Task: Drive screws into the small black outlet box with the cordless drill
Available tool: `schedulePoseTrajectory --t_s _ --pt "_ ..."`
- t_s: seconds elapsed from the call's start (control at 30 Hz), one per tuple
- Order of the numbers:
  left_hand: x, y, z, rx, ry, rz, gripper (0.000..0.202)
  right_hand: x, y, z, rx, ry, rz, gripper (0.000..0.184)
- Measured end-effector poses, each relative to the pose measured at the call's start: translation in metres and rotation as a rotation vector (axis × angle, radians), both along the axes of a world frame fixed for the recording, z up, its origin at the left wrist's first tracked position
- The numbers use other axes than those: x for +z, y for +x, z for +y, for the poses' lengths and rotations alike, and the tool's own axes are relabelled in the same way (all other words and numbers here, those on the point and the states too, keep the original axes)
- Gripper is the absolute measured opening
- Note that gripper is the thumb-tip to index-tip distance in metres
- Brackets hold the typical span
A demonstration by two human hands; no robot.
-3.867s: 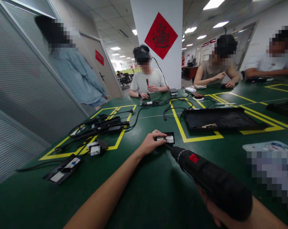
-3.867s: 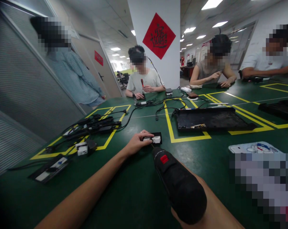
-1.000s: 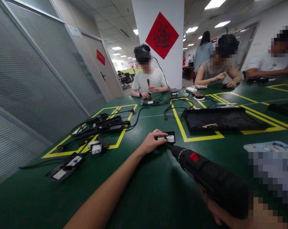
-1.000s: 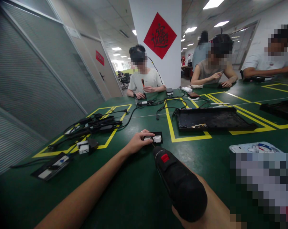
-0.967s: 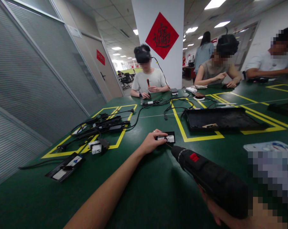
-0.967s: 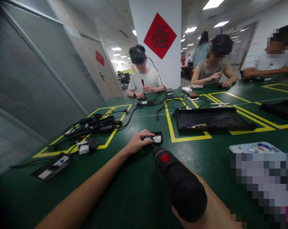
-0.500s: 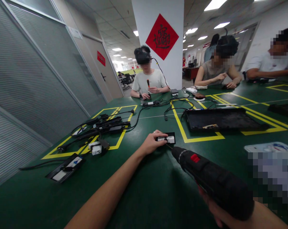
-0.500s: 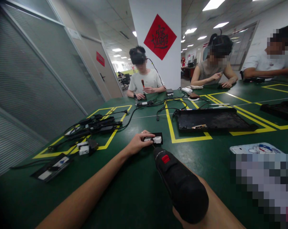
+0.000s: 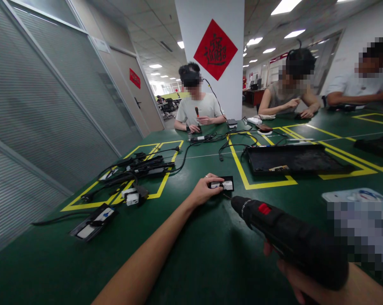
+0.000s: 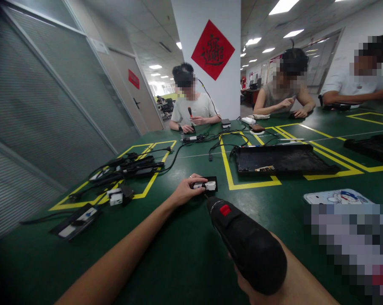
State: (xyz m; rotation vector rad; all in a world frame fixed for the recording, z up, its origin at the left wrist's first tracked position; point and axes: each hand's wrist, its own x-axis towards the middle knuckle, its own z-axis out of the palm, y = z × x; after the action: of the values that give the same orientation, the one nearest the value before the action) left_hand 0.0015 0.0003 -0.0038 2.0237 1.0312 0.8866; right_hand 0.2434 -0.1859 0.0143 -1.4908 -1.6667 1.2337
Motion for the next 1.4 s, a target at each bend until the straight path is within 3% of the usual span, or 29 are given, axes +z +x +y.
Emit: schedulePoseTrajectory --t_s 0.1,0.27,0.53,0.63,0.77,0.83,0.9,1.0,1.03,1.1,1.2,1.3,1.4 --pt "-0.001 0.001 0.0 0.013 0.021 0.01 0.032 0.021 0.009 -0.015 -0.054 -0.114 0.07 0.009" --pt "0.003 0.003 -0.004 0.013 0.027 0.01 0.03 0.047 0.011 -0.021 -0.132 -0.109 0.043 0.008" --pt "0.005 0.002 -0.005 -0.002 0.007 -0.094 0.034 0.035 0.005 -0.018 -0.103 -0.088 0.012 0.013" --pt "0.013 0.002 -0.014 0.147 0.114 -0.209 0.029 0.043 -0.002 -0.025 -0.05 -0.053 0.009 0.014" --pt "0.031 0.006 -0.057 0.39 0.234 -0.277 0.027 0.078 -0.013 -0.035 0.048 0.117 0.057 0.023" --pt "0.039 0.009 -0.092 0.337 0.163 -0.333 0.032 0.094 -0.02 -0.037 0.1 0.232 0.069 0.036" --pt "0.049 0.01 -0.13 0.133 0.014 -0.425 0.038 0.101 -0.03 -0.037 0.109 0.27 0.075 0.059" --pt "0.067 0.008 -0.18 -0.268 -0.311 -0.392 0.065 0.092 -0.051 -0.033 0.128 0.303 0.095 0.091" --pt "0.073 0.008 -0.191 -0.33 -0.383 -0.394 0.071 0.085 -0.058 -0.031 0.148 0.352 0.122 0.1" --pt "0.082 0.007 -0.206 -0.317 -0.548 -0.411 0.063 0.073 -0.072 -0.03 0.214 0.432 0.102 0.105" --pt "0.086 0.005 -0.213 -0.128 -0.695 -0.552 0.051 0.066 -0.086 -0.029 0.317 0.441 0.015 0.103" --pt "0.083 0.004 -0.211 -0.034 -0.76 -0.833 0.048 0.073 -0.093 -0.026 0.404 0.465 -0.093 0.093" --pt "0.081 0.001 -0.211 -0.003 -0.831 -1.037 0.046 0.082 -0.098 -0.021 0.423 0.607 -0.196 0.085"
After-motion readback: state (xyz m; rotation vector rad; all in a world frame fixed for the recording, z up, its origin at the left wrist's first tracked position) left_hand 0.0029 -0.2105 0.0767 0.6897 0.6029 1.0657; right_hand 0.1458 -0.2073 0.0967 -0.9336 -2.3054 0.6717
